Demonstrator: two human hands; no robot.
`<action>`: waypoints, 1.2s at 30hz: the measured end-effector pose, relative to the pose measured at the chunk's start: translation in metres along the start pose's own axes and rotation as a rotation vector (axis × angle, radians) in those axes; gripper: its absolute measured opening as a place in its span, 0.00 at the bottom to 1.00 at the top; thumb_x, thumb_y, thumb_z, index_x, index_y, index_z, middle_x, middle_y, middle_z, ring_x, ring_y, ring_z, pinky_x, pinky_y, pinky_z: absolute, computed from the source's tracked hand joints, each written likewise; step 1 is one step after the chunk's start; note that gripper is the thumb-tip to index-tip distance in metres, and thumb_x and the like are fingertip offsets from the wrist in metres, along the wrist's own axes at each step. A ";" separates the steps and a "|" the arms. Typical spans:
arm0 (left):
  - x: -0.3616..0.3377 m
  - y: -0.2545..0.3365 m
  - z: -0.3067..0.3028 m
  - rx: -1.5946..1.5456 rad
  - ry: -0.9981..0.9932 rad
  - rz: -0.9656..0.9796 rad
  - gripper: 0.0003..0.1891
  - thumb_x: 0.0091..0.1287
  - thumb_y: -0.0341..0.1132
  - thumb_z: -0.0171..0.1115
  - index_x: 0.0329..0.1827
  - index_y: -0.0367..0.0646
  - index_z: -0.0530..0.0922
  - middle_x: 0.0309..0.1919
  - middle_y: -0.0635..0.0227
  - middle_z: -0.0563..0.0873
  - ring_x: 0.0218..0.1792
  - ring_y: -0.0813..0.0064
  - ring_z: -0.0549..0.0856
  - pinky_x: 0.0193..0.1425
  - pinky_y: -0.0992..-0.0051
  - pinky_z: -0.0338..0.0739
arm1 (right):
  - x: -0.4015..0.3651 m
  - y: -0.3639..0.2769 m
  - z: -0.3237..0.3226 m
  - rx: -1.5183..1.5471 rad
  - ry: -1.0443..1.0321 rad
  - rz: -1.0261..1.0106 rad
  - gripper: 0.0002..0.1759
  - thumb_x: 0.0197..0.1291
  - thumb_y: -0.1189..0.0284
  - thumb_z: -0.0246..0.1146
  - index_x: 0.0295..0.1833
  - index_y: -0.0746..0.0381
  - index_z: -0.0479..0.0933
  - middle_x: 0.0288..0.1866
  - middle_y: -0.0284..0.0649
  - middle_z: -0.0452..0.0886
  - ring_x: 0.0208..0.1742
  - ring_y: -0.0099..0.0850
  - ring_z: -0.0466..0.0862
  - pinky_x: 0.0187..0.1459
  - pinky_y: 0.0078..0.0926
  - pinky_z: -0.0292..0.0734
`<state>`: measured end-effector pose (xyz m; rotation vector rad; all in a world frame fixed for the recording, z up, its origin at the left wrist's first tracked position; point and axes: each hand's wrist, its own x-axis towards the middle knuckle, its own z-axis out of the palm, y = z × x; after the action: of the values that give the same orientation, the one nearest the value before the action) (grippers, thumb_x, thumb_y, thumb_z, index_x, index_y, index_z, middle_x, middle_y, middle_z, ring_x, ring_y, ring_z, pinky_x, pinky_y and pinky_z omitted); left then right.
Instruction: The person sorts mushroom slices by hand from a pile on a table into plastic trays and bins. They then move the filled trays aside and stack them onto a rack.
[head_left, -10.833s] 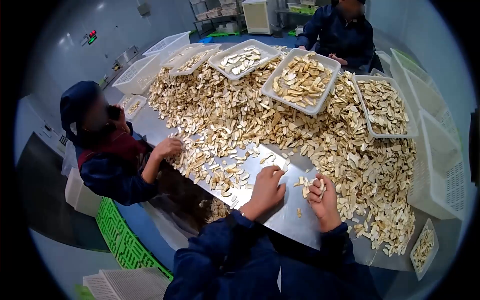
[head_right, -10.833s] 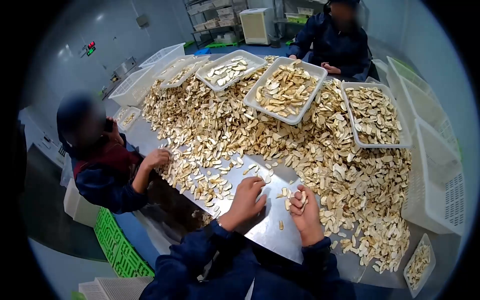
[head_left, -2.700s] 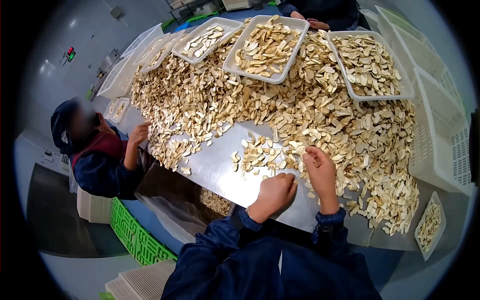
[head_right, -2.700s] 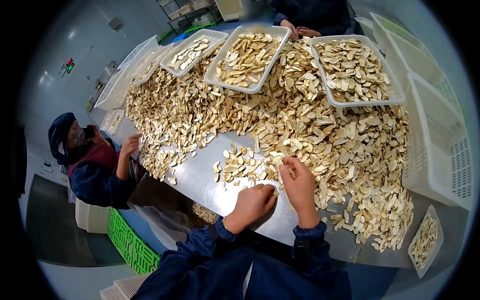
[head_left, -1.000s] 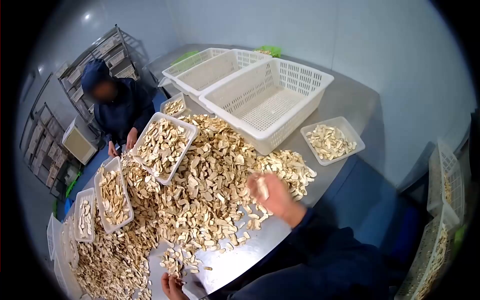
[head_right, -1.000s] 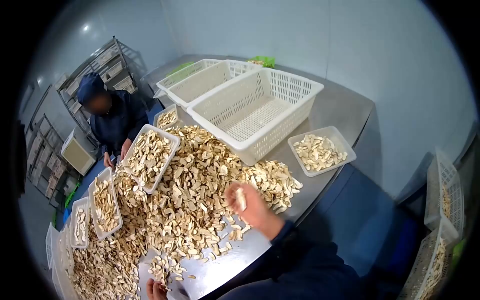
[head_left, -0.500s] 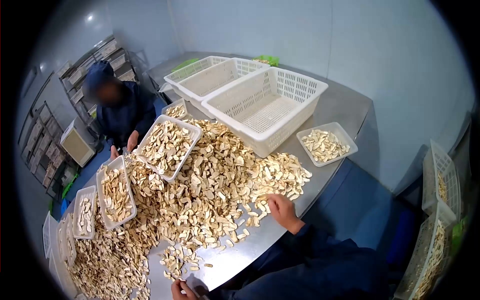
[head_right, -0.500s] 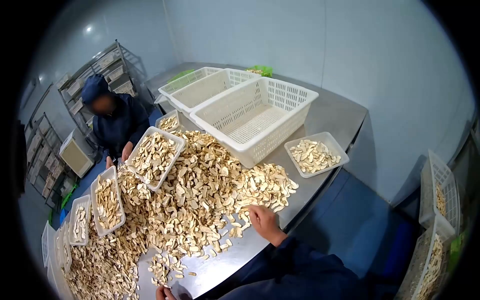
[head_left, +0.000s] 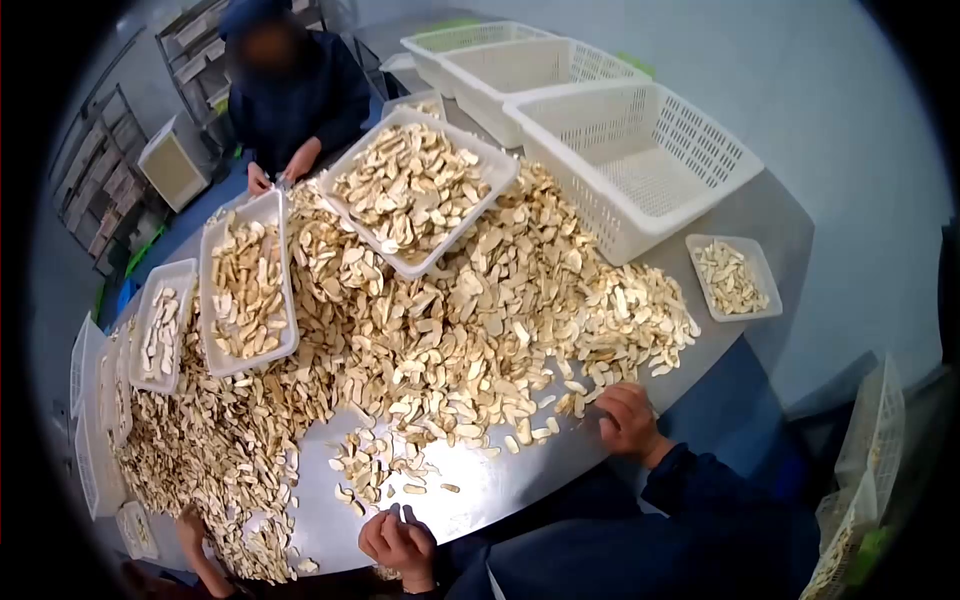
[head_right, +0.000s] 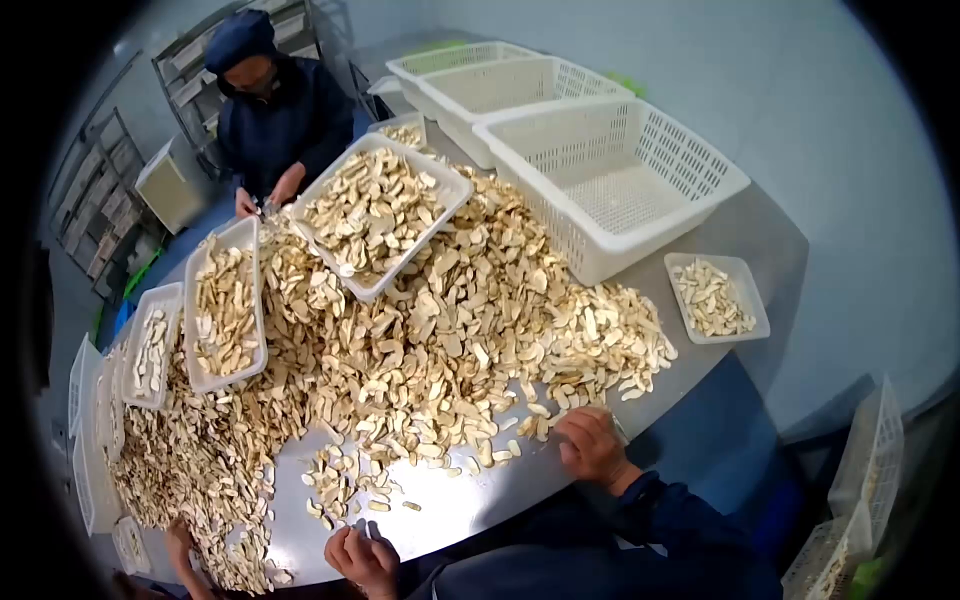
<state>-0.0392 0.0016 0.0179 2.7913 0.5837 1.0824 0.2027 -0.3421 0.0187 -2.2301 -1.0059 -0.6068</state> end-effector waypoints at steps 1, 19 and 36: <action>-0.001 0.000 0.001 0.002 -0.002 -0.005 0.13 0.57 0.25 0.60 0.46 0.37 0.79 0.47 0.57 0.82 0.50 0.53 0.78 0.58 0.58 0.74 | -0.001 0.001 0.000 0.000 0.001 -0.011 0.16 0.58 0.71 0.65 0.53 0.61 0.80 0.53 0.44 0.82 0.56 0.47 0.81 0.61 0.45 0.76; 0.023 0.007 0.009 -0.448 -0.039 0.493 0.12 0.67 0.27 0.72 0.49 0.36 0.81 0.46 0.53 0.85 0.46 0.54 0.84 0.49 0.63 0.80 | -0.001 -0.007 -0.002 -0.076 0.040 0.096 0.21 0.57 0.75 0.67 0.58 0.61 0.79 0.60 0.42 0.80 0.64 0.44 0.79 0.64 0.40 0.75; -0.033 -0.050 0.024 -0.084 -0.386 0.319 0.28 0.83 0.49 0.44 0.76 0.35 0.64 0.74 0.40 0.67 0.72 0.39 0.70 0.71 0.46 0.70 | -0.026 0.018 -0.004 0.248 0.309 0.033 0.10 0.52 0.73 0.65 0.41 0.61 0.77 0.28 0.33 0.67 0.33 0.29 0.75 0.29 0.27 0.74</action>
<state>-0.0619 0.0367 -0.0316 2.9638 0.0528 0.5551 0.2006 -0.3668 -0.0007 -1.8646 -0.8345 -0.7419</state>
